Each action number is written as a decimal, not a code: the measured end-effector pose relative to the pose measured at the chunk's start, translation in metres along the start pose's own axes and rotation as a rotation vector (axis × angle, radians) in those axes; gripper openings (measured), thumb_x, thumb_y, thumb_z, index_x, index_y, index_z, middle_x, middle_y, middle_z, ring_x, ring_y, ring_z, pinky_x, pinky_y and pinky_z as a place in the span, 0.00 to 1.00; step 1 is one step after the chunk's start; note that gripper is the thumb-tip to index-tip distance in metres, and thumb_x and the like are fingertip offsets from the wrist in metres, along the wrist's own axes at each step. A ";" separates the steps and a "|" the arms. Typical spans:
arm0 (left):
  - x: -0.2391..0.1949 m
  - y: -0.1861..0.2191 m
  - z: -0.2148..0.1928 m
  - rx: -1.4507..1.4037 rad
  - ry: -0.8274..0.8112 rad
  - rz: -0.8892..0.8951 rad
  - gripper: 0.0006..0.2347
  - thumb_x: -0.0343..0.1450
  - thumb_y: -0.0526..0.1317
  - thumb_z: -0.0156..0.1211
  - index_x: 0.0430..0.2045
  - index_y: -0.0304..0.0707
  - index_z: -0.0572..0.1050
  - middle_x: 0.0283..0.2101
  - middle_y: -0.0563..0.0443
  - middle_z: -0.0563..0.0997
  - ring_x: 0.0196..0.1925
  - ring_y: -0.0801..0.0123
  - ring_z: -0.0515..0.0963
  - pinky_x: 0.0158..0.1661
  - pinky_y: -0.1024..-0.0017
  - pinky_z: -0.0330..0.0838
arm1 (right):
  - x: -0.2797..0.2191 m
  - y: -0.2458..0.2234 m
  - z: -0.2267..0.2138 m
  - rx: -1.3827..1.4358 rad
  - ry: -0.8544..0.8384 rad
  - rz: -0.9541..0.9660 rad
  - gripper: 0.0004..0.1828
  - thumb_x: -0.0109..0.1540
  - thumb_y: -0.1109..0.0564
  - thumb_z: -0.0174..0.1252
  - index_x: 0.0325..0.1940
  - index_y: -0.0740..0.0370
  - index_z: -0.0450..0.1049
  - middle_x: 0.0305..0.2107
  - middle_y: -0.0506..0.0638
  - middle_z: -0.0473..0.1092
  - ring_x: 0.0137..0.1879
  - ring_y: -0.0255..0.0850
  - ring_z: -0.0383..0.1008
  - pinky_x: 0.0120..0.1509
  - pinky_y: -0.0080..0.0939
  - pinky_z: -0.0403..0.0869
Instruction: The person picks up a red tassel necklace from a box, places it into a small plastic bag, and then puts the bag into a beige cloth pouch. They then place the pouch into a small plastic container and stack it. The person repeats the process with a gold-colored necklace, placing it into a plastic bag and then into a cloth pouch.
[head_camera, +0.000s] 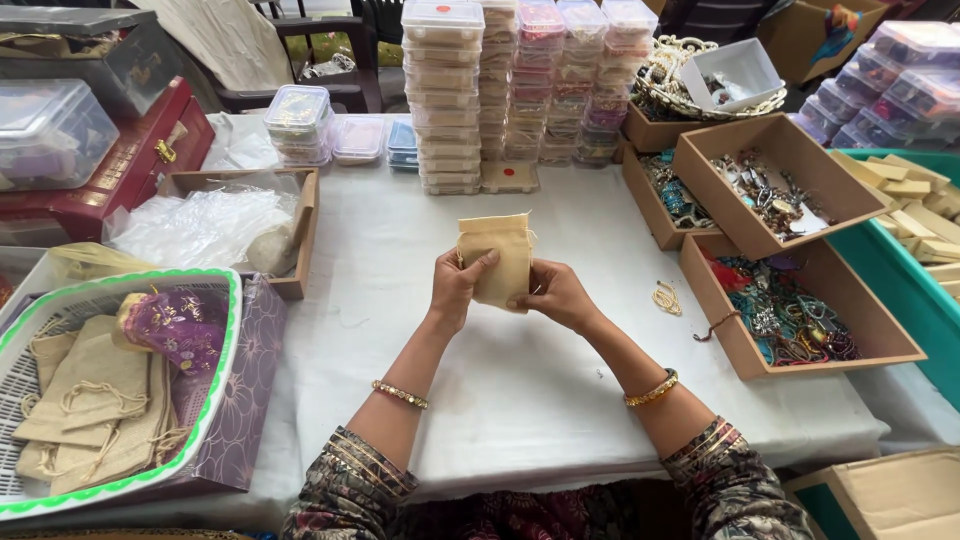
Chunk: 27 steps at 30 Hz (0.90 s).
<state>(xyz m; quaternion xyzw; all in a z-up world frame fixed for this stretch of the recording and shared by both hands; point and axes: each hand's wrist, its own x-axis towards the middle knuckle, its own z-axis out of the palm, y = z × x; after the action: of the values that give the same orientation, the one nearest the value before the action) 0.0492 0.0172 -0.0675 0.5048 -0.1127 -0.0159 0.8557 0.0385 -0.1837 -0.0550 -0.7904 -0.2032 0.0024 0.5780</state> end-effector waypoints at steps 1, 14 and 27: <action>-0.003 0.004 0.004 -0.023 0.018 -0.010 0.15 0.66 0.43 0.72 0.40 0.33 0.80 0.38 0.50 0.85 0.39 0.73 0.84 0.43 0.71 0.81 | -0.002 0.005 -0.001 0.021 -0.012 0.014 0.15 0.55 0.66 0.69 0.46 0.69 0.79 0.34 0.52 0.78 0.38 0.34 0.77 0.44 0.36 0.80; -0.003 0.001 0.003 0.125 -0.059 -0.003 0.11 0.66 0.39 0.71 0.41 0.41 0.81 0.39 0.59 0.85 0.43 0.77 0.80 0.49 0.73 0.74 | -0.004 -0.005 -0.007 0.022 0.094 0.004 0.11 0.57 0.61 0.69 0.42 0.58 0.79 0.36 0.42 0.77 0.37 0.31 0.73 0.41 0.34 0.74; -0.010 0.037 0.002 1.032 -0.356 0.298 0.05 0.61 0.33 0.73 0.27 0.40 0.83 0.27 0.54 0.82 0.31 0.68 0.77 0.36 0.70 0.73 | -0.008 -0.005 -0.033 -0.331 -0.133 0.021 0.11 0.53 0.73 0.60 0.32 0.61 0.80 0.30 0.47 0.80 0.36 0.35 0.74 0.38 0.38 0.70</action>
<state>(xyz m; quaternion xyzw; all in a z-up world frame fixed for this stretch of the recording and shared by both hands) 0.0363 0.0351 -0.0365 0.8258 -0.3187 0.0773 0.4587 0.0374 -0.2147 -0.0410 -0.8749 -0.2304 0.0270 0.4252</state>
